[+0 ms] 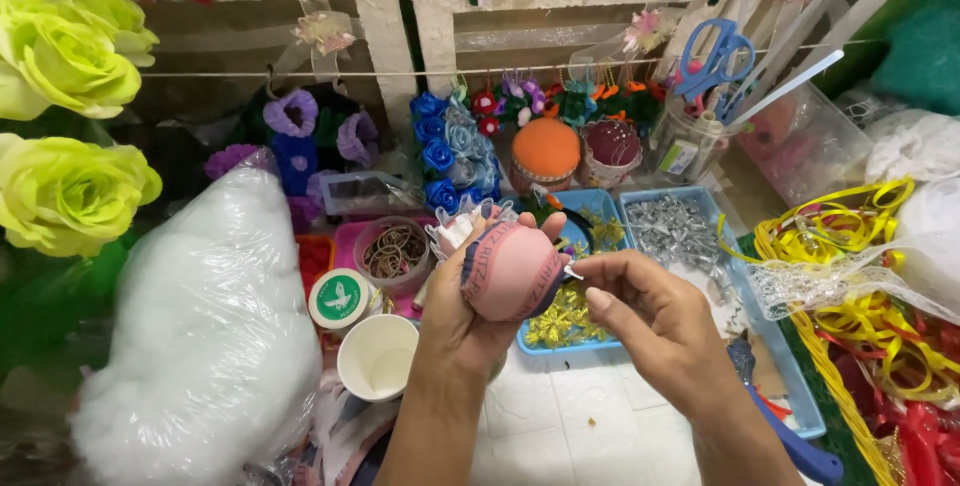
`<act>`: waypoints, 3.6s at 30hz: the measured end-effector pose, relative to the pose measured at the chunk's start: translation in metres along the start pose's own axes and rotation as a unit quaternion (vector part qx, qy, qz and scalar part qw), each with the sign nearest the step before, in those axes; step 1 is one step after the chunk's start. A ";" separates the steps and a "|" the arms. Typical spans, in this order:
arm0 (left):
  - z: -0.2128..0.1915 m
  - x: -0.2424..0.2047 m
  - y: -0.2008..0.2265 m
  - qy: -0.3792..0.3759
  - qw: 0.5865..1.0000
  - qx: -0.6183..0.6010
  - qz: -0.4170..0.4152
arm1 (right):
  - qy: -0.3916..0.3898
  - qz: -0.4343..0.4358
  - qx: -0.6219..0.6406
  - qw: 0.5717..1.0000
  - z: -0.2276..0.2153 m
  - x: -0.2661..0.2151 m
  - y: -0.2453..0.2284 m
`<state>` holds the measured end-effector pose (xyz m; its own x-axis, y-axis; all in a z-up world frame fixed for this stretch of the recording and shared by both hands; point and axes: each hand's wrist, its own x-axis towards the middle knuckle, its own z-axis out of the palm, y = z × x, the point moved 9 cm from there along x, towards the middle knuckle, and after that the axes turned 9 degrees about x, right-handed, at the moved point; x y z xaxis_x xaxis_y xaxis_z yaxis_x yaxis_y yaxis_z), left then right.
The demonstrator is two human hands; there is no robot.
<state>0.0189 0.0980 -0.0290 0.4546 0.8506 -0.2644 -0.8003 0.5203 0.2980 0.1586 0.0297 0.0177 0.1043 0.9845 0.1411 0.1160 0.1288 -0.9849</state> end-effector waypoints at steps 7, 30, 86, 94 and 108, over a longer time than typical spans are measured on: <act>0.002 0.005 -0.002 -0.028 0.999 0.026 0.027 | -0.041 0.099 0.173 0.979 0.009 0.009 0.024; 0.029 -0.016 0.020 -0.045 0.944 0.246 0.214 | -0.149 0.085 0.337 0.926 0.033 0.013 0.011; -0.022 -0.097 -0.070 -0.099 0.501 0.852 0.119 | -0.153 -0.132 -0.117 0.972 0.008 -0.094 0.034; -0.060 -0.089 -0.099 -0.184 0.526 0.828 0.060 | -0.203 -0.123 -0.146 0.960 0.019 -0.096 0.055; -0.069 -0.086 -0.090 -0.132 0.408 0.878 0.213 | -0.204 -0.042 -0.253 0.945 0.040 -0.098 0.062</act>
<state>0.0248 -0.0268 -0.0969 0.6324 0.7501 0.1936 0.5790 -0.6237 0.5251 0.1163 -0.0545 -0.0611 -0.3039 0.9505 0.0646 0.5744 0.2369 -0.7835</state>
